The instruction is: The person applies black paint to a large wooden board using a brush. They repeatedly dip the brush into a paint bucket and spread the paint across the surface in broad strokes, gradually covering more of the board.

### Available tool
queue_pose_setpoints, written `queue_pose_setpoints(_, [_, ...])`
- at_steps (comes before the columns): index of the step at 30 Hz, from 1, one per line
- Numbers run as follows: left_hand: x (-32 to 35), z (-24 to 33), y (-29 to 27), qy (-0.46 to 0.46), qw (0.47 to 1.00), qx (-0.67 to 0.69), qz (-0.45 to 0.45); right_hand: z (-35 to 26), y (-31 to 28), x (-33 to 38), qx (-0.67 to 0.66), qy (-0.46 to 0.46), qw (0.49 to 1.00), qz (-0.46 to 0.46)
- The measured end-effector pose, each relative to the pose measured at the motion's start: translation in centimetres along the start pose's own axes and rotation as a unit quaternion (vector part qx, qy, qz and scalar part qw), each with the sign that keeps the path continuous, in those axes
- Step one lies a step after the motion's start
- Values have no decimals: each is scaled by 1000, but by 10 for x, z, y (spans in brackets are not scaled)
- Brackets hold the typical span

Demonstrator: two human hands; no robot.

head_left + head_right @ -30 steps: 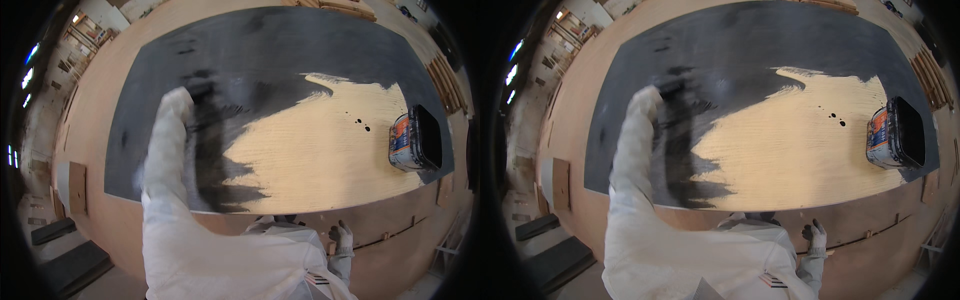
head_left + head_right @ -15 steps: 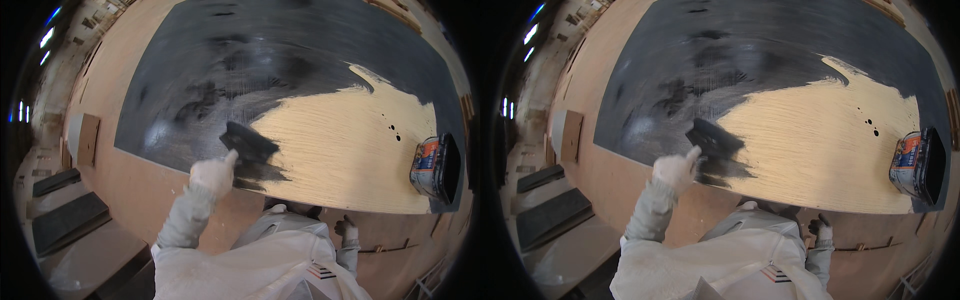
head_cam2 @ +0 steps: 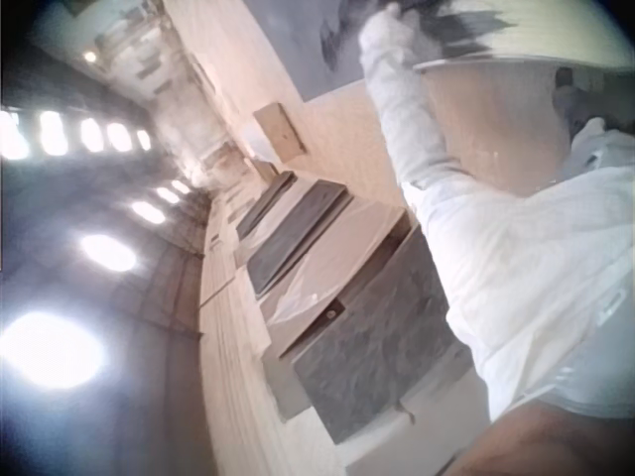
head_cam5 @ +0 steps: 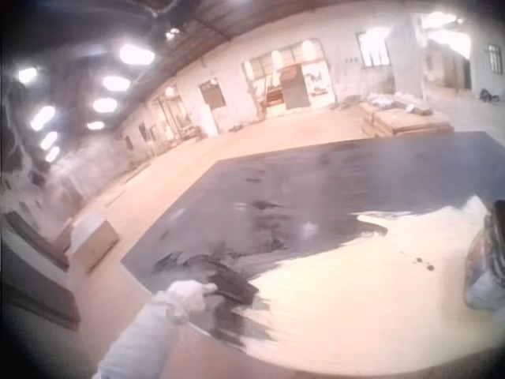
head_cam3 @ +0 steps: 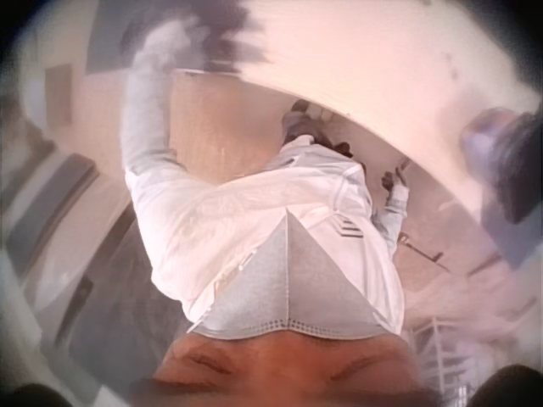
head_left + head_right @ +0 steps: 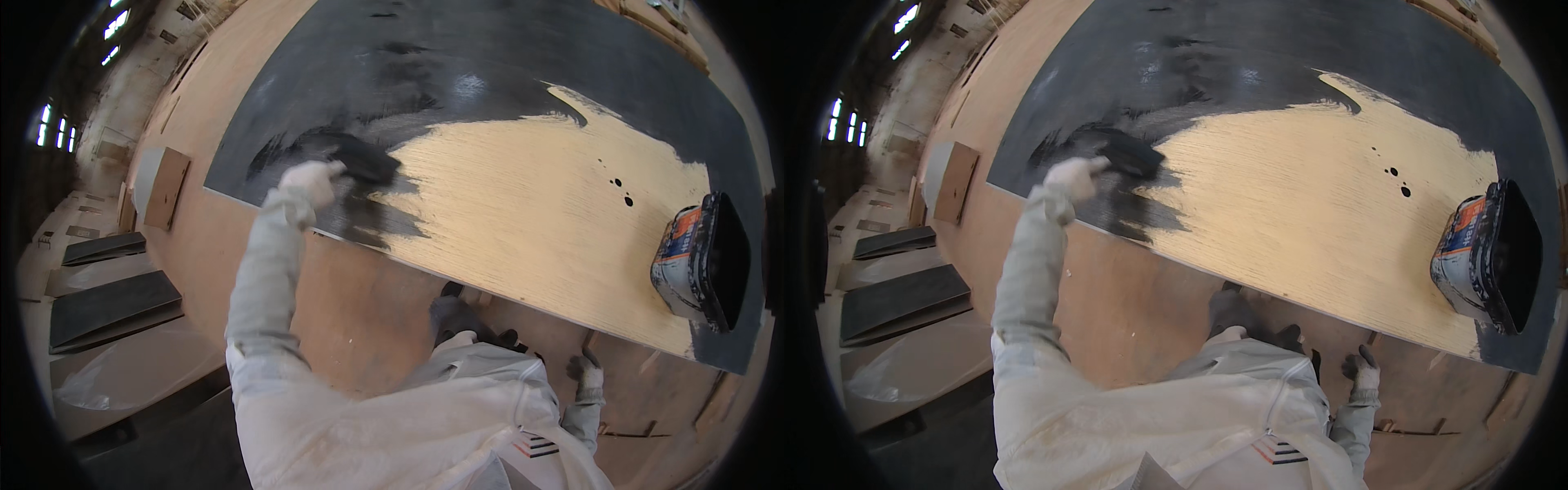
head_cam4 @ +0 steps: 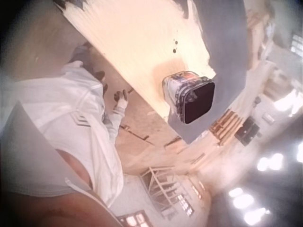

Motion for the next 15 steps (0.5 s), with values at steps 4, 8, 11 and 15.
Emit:
queue_pose_setpoints(4, [55,34,14,13,999,-13,-50,25,-29,-8,-24,9,1000,-11])
queue_pose_setpoints(8, [93,-29,33,-120,991,17,-62,49,-37,-39,-38,76,987,-139])
queue_pose_setpoints(11, [70,0,31,-92,995,10,-42,72,-40,-84,-182,269,858,-397])
queue_pose_setpoints(15, [80,76,11,8,998,-33,-46,57,-38,-79,-37,114,975,-186])
Point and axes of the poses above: each hand's wrist, its own x-axis away from the middle knuckle, its own y-axis out of the palm, z = x × y, the point moved 4 cm from there along -x, towards the middle knuckle, and after that the axes turned 12 degrees about y, right-handed, at the moved point
